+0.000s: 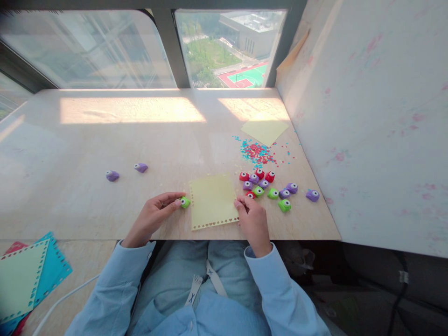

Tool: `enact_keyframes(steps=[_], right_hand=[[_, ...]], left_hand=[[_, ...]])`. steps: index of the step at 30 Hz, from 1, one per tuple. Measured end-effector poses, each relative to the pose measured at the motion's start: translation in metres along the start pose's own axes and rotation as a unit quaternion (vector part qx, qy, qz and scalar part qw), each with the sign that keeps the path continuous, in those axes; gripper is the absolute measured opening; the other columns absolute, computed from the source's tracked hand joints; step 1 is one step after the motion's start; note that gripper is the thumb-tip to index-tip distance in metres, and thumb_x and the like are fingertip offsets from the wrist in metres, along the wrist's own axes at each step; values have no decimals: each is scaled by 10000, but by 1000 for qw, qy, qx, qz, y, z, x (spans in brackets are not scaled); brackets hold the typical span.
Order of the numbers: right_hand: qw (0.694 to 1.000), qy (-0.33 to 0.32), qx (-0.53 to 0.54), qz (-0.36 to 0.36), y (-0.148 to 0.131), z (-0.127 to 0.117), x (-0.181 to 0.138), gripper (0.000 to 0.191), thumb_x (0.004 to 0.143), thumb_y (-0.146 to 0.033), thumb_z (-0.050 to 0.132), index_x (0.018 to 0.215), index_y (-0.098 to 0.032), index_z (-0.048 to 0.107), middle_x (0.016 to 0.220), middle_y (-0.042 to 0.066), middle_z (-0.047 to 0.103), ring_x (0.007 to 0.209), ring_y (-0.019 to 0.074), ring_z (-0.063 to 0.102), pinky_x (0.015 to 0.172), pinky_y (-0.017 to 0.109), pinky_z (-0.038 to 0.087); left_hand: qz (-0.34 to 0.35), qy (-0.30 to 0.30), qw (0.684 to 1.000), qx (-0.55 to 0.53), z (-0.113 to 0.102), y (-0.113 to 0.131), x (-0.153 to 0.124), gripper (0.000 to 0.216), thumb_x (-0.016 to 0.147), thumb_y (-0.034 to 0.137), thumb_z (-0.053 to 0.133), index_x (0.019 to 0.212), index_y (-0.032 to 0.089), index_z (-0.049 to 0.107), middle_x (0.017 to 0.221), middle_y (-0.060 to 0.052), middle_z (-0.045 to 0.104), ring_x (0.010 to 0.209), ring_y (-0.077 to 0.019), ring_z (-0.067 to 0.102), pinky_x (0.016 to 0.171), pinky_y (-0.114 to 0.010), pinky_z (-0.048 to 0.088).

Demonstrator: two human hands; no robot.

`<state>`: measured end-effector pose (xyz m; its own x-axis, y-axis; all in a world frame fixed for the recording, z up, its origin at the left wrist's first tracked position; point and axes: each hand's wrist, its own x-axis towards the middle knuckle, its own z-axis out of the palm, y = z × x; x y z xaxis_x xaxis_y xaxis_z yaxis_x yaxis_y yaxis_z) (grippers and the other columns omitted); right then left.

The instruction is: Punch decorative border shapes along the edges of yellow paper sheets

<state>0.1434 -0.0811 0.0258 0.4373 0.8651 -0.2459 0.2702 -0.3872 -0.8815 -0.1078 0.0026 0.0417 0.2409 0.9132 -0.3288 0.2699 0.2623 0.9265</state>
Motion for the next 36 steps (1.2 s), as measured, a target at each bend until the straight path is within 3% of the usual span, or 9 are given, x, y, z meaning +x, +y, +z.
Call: enact_keyframes(steps=[15,26,29,33,36], right_hand=[[1000,0,6,4,0,1,0,474,799,-552,582,966,-134,731,812,92,724,550,177,579,426,283,510],[998,-33,47,2,-3,9,0,501,803,-585,605,983,-135,730,929,107,737,732,237,670,461,288,547],[998,-32,-23,-55,-5,5,-1,488,861,-570,559,1005,-137,731,796,77,724,630,197,638,490,274,501],[969,38,-176,-171,-11,-5,-7,477,913,-541,539,1061,-129,726,552,11,613,512,162,559,538,275,429],[943,59,-225,-238,-18,-5,-12,392,952,-452,530,1075,-128,713,595,24,634,543,168,577,568,282,434]], left_hand=[[-8,3,1000,-11,0,-1,1,538,663,529,779,1038,148,721,1073,-122,751,1026,-274,693,977,-430,520],[22,31,998,48,4,-5,0,474,708,522,741,1014,160,741,1048,-104,755,953,-252,697,892,-378,543],[30,44,996,72,6,-4,-1,459,724,525,725,999,159,746,1025,-98,759,895,-238,695,831,-353,547],[33,54,994,86,7,-3,-3,471,734,543,711,1004,159,745,951,-84,764,788,-214,683,715,-317,540],[33,70,994,82,10,-3,-2,476,750,549,694,1014,155,734,943,-83,760,773,-205,676,687,-304,528]])
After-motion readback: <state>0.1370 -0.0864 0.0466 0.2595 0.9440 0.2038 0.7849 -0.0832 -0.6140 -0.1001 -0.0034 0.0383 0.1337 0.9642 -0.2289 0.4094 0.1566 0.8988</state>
